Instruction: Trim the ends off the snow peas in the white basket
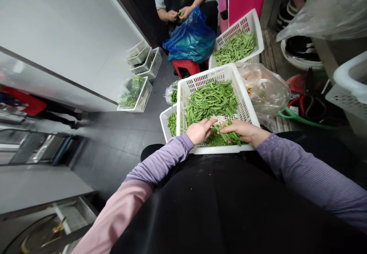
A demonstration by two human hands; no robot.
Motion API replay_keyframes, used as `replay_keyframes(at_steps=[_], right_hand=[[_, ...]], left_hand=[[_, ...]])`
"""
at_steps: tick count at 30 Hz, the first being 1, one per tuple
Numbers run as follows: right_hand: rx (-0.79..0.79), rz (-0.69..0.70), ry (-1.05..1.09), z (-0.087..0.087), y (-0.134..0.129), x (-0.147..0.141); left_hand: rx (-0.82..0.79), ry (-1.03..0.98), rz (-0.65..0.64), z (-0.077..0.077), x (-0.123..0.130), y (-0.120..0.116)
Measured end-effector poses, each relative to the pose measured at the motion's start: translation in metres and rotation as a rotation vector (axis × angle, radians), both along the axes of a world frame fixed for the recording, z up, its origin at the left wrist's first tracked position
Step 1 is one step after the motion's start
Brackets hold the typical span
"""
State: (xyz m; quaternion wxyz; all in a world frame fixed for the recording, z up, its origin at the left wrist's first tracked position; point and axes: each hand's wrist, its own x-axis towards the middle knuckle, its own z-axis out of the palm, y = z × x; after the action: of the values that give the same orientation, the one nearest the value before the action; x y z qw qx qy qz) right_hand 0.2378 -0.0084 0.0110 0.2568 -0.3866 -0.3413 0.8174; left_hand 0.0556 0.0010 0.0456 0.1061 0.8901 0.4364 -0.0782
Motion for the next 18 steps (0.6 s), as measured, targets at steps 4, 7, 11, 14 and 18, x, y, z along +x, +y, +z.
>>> replay_keyframes(at_steps=[4, 7, 11, 14, 18], right_hand=[[0.092, 0.051, -0.101, -0.006, 0.003, 0.002], [0.391, 0.078, -0.406, -0.013, 0.005, 0.0], [0.706, 0.027, -0.635, -0.012, 0.004, -0.005], [0.709, -0.164, -0.63, -0.006, 0.003, -0.006], [0.433, -0.5, -0.358, 0.0, 0.01, 0.003]], left_hand=[[-0.103, 0.156, -0.148, 0.007, 0.01, 0.003], [-0.224, 0.158, -0.182, 0.011, 0.016, 0.015], [-0.393, -0.058, -0.081, 0.012, 0.022, 0.032], [-0.56, -0.337, 0.174, 0.0, 0.018, 0.038], [-0.647, -0.312, 0.392, -0.041, -0.005, 0.032]])
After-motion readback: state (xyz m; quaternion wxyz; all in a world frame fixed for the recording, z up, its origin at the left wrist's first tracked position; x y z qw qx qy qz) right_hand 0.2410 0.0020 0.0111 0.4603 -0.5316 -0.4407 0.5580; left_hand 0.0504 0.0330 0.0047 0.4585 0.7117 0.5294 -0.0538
